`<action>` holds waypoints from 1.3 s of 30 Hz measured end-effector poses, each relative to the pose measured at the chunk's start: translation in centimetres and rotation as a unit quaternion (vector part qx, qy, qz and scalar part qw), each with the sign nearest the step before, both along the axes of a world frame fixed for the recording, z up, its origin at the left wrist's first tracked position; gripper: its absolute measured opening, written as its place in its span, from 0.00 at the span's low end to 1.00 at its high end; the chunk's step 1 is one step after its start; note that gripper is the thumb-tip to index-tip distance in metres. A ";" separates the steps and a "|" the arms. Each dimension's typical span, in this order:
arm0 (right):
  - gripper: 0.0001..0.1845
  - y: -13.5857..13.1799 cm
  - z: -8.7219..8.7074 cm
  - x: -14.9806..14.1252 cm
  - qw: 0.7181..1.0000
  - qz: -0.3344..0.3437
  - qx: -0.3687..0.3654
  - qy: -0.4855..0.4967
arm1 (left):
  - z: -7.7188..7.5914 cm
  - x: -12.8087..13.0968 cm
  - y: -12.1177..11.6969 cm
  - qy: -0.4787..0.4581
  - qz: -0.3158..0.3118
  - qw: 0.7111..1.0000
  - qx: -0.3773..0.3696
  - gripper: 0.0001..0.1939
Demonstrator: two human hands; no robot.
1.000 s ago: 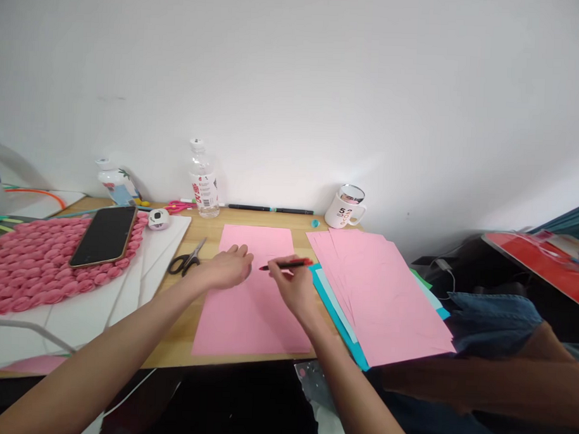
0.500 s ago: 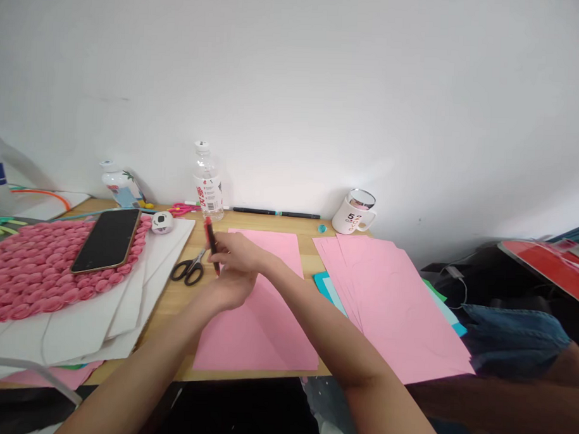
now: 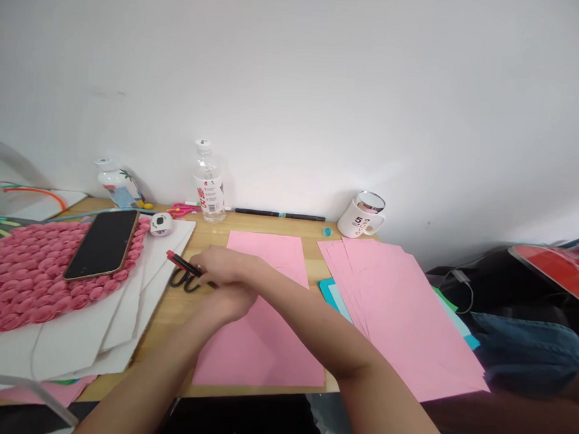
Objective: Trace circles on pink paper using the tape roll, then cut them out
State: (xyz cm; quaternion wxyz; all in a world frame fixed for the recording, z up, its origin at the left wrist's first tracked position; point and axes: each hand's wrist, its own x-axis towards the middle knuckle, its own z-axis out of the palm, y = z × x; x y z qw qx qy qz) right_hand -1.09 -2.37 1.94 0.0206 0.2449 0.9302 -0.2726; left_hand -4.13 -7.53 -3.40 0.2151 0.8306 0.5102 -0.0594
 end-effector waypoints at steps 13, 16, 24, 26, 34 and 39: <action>0.06 2.9 -2.0 2.5 0.980 -0.174 0.012 0.098 | 2.7 0.2 -1.0 0.095 -0.005 0.995 0.039 0.29; 0.07 3.1 -3.0 4.6 0.949 -0.258 -0.006 0.179 | 3.6 0.2 -1.3 0.122 -0.018 0.991 0.050 0.25; 0.18 -1.6 -4.6 10.5 0.553 -0.535 -0.284 0.572 | 3.8 -1.8 -1.3 0.078 -0.059 0.992 0.079 0.17; 0.20 -3.4 -5.4 11.2 0.494 -0.529 -0.344 0.599 | 3.0 -2.8 -1.0 0.037 -0.072 0.993 0.084 0.13; 0.19 -8.8 -6.8 11.1 0.413 -0.485 -0.434 0.637 | -2.4 -4.9 -1.0 -0.115 -0.043 0.974 0.190 0.17; 0.18 -10.3 -6.6 10.8 0.408 -0.441 -0.462 0.652 | -4.2 -5.1 -1.4 -0.149 -0.039 0.961 0.230 0.20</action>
